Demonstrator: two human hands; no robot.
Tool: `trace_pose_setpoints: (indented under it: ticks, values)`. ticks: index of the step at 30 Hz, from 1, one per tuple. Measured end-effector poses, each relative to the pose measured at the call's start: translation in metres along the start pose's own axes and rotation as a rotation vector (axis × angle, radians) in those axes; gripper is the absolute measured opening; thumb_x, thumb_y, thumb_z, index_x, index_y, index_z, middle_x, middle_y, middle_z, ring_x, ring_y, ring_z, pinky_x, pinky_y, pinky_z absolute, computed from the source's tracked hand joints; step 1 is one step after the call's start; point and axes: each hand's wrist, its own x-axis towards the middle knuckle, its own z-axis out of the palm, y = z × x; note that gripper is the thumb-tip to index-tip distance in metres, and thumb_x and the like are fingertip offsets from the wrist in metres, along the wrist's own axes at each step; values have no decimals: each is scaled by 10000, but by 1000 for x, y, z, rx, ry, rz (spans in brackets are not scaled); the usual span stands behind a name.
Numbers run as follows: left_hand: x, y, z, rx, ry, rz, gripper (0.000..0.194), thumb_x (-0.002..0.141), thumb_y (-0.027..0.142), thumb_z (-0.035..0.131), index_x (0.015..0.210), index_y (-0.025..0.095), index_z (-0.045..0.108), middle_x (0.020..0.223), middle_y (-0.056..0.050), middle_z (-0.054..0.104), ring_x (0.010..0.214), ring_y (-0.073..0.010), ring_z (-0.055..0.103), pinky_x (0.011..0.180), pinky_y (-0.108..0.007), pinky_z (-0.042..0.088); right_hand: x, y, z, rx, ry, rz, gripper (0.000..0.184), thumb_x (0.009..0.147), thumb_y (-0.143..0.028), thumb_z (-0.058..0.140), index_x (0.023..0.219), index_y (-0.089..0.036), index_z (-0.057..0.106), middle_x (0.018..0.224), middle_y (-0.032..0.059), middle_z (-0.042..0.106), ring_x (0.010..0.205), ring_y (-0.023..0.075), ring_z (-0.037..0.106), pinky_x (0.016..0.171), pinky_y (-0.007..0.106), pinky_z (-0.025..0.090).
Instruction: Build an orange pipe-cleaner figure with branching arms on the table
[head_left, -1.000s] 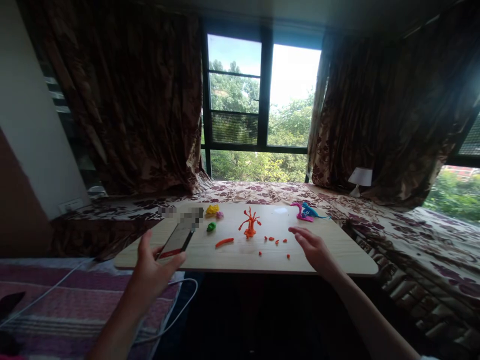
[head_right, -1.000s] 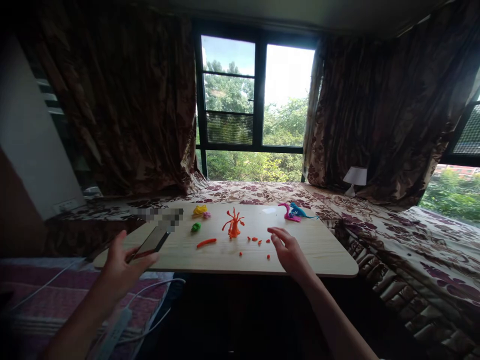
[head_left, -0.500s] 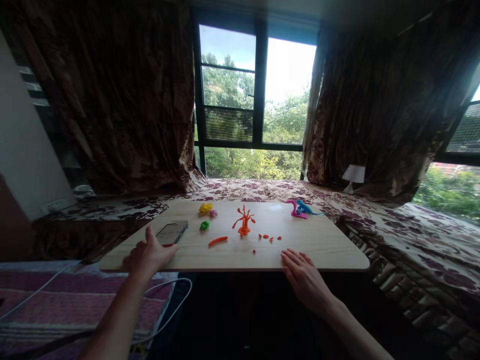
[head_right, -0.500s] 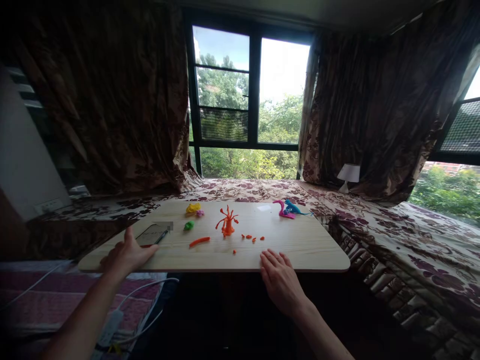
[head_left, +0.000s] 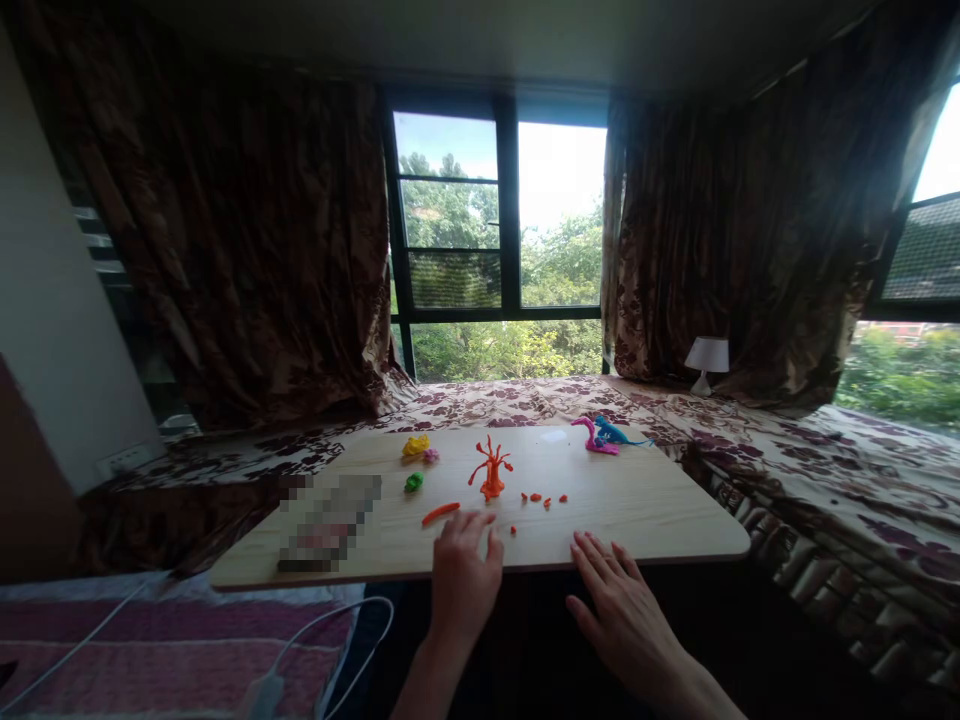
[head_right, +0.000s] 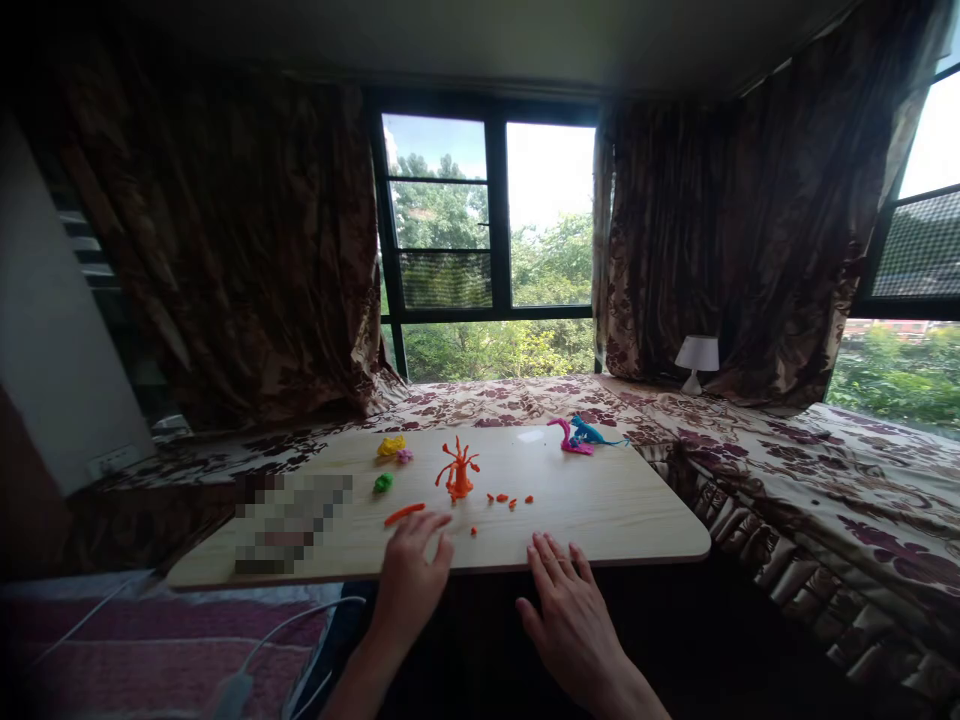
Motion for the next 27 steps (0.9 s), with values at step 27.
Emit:
trace_pose_setpoints:
  ticks: [27]
  values:
    - [47,-53,9,-217,-1,-286,235,724,264,473,833,172,659,843,-57,644,765,-162,594,724,-279,462,45,17,-30,102,-42,115,259,825,-197,389,768,-218,641,856,39,627,820,166,554,716,249,383]
